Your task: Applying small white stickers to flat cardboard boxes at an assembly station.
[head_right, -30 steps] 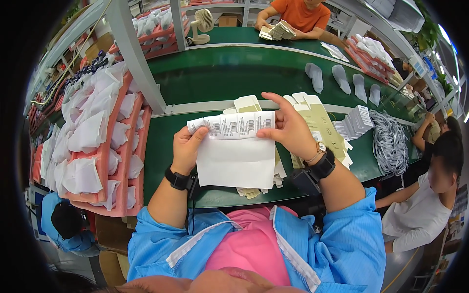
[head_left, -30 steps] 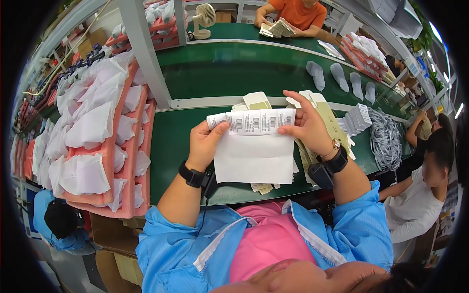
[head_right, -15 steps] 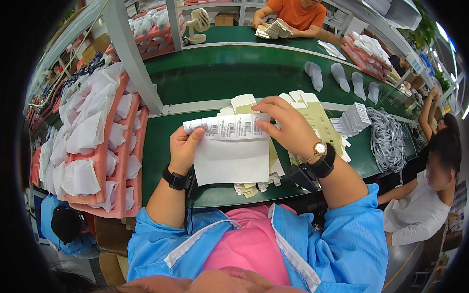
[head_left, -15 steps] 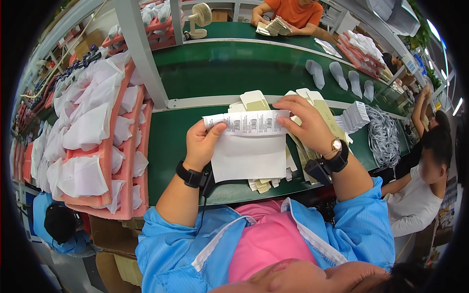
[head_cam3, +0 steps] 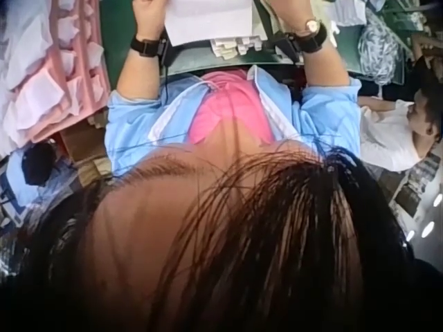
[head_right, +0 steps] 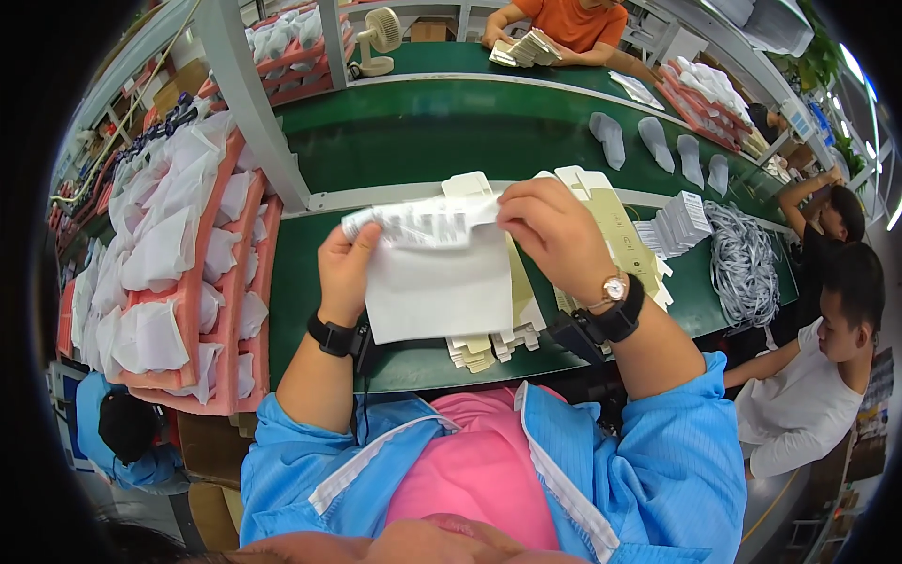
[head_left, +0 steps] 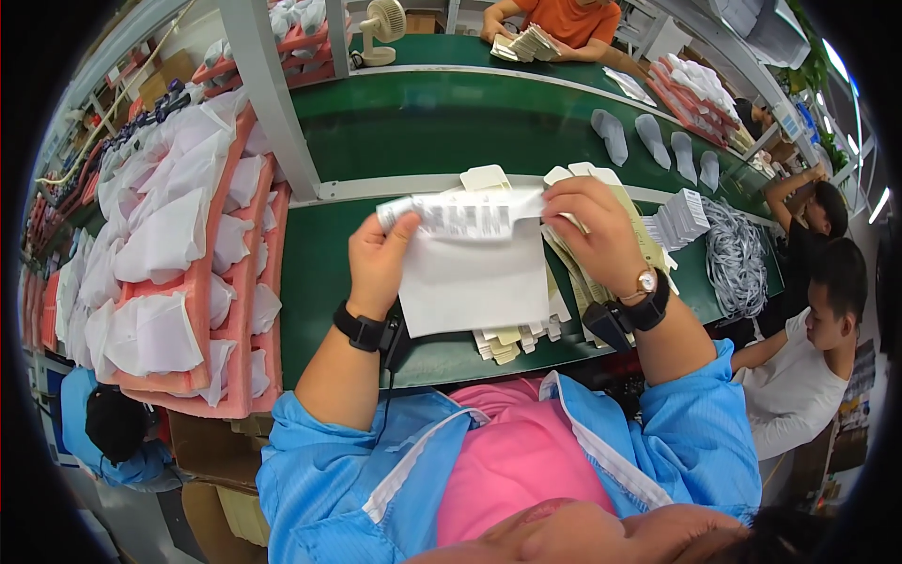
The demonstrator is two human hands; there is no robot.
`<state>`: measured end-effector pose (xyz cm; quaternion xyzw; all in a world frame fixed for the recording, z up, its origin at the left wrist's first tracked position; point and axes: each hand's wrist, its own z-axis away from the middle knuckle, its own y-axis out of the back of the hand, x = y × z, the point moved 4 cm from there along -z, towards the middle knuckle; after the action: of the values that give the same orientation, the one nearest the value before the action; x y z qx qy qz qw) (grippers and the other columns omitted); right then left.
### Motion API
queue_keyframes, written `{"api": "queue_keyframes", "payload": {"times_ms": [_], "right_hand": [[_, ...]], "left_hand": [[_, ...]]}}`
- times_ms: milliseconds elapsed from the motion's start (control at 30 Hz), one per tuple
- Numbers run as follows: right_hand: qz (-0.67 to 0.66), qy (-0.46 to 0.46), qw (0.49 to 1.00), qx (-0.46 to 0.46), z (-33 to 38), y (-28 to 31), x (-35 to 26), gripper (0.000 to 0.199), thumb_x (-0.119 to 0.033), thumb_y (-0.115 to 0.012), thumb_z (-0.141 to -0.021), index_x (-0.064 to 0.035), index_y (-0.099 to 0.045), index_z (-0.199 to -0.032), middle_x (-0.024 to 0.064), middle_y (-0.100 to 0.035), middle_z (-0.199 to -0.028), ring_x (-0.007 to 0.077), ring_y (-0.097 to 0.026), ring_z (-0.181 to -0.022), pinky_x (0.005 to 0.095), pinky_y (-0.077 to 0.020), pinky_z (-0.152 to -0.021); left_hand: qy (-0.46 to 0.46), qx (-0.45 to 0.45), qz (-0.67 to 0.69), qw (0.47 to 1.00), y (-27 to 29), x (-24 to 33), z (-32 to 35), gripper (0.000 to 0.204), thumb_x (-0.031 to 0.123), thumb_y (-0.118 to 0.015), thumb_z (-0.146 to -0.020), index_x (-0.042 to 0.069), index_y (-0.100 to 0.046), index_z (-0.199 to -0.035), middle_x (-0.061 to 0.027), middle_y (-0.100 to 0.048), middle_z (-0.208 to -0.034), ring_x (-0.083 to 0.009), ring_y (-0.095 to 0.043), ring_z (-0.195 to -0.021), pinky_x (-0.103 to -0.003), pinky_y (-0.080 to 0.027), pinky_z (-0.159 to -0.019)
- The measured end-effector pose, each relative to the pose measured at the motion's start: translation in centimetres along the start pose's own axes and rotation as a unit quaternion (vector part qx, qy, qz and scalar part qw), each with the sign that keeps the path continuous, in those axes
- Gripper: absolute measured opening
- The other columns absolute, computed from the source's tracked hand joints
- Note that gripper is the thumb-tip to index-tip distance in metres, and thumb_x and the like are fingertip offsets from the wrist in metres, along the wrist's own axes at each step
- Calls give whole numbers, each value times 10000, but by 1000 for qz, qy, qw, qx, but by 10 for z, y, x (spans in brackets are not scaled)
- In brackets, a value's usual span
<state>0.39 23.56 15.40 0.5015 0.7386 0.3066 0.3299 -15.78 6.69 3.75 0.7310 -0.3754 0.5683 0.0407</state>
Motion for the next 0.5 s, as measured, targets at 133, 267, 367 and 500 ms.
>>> {"api": "queue_keyframes", "payload": {"times_ms": [133, 267, 367, 500], "right_hand": [[-28, -28, 994, 105, 11, 11, -8, 104, 17, -608, -785, -34, -576, -869, 85, -576, -975, 194, -581, -864, 285, -461, -775], [-324, -221, 916, 87, 30, -30, 8, 102, 0, -608, -813, -20, -558, -899, 67, -556, -1007, 131, -568, -871, 237, -462, -734], [-387, -317, 866, -24, 34, -71, 16, 128, -62, -628, -831, -22, -553, -927, 32, -578, -933, 81, -570, -782, 189, -454, -652], [-388, -431, 812, -61, 34, -92, 31, 148, -100, -649, -823, -36, -564, -927, 12, -588, -807, 61, -568, -675, 174, -439, -575]], "left_hand": [[-21, 117, 76, 990, 21, -2, -10, 237, 160, -589, -889, -34, -601, -1023, -52, -637, -962, -100, -578, -835, -233, -459, -750], [-56, 174, 100, 978, 36, 0, -16, 253, 181, -562, -906, -37, -592, -1030, -63, -633, -980, -112, -583, -850, -238, -459, -766], [-69, 187, 111, 974, 39, 5, -17, 258, 189, -550, -913, -37, -589, -1031, -69, -632, -988, -118, -584, -856, -241, -458, -774], [-69, 188, 141, 970, 40, 9, -16, 261, 192, -541, -917, -37, -585, -1034, -75, -631, -995, -123, -585, -860, -246, -457, -779]]}}
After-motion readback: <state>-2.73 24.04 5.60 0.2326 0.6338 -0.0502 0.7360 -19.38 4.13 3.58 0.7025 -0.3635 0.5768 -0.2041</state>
